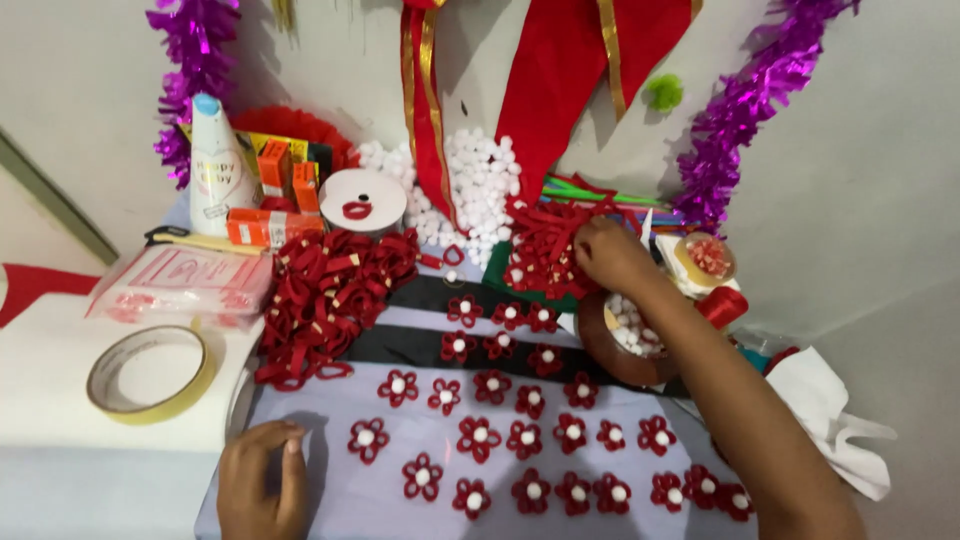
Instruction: Adding white centers to red fabric flower petals to assemble decorative flowers on a striped cloth.
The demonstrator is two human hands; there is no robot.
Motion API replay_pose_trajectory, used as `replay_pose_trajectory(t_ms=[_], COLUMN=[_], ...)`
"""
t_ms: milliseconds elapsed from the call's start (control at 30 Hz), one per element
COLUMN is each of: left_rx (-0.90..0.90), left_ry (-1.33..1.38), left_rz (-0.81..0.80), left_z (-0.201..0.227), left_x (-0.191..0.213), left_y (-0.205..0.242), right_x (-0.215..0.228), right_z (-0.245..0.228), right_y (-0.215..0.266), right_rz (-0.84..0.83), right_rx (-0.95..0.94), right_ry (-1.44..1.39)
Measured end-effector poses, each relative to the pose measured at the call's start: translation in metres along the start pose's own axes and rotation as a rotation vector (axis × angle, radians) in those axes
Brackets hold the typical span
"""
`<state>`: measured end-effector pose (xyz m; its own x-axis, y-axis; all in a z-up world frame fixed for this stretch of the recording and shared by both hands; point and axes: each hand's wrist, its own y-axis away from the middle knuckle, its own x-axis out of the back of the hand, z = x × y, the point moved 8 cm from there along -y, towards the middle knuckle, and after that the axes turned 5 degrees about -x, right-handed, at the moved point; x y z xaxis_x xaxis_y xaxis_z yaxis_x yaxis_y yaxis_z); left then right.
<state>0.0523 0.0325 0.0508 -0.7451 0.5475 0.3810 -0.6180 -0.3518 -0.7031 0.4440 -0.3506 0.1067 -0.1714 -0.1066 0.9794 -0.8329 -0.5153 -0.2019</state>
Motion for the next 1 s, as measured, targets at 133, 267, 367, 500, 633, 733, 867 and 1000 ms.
replay_pose_trajectory(t_ms=[133,267,367,500,633,733,867,1000], left_rx=[-0.032,-0.098,-0.090,-0.042,-0.062,-0.027,0.003,-0.040], left_ry=[0.004,0.051,0.043,0.020,0.028,-0.010,-0.013,-0.029], left_rz=[-0.015,-0.077,-0.064,-0.015,-0.047,-0.007,-0.045,0.032], left_z=[-0.035,-0.049,-0.052,-0.040,-0.043,-0.044,-0.040,-0.031], left_x=[-0.010,-0.019,-0.019,-0.012,-0.017,-0.013,-0.020,-0.017], left_y=[0.011,0.015,0.019,0.019,0.021,0.020,0.020,0.017], right_x=[0.017,0.015,-0.001,-0.014,-0.023,-0.029,-0.030,-0.043], right_z=[-0.014,-0.011,-0.011,-0.018,-0.017,-0.016,-0.030,-0.029], right_y=[0.000,-0.002,0.002,0.006,0.008,0.009,0.017,0.014], right_rz=[-0.035,-0.006,-0.022,-0.075,-0.046,-0.099,-0.138,-0.089], right_rx=[-0.019,-0.037,-0.057,-0.089,-0.033,-0.058,-0.033,0.032], right_ry=[0.079,0.105,0.097,0.048,0.067,0.082,0.084,0.069])
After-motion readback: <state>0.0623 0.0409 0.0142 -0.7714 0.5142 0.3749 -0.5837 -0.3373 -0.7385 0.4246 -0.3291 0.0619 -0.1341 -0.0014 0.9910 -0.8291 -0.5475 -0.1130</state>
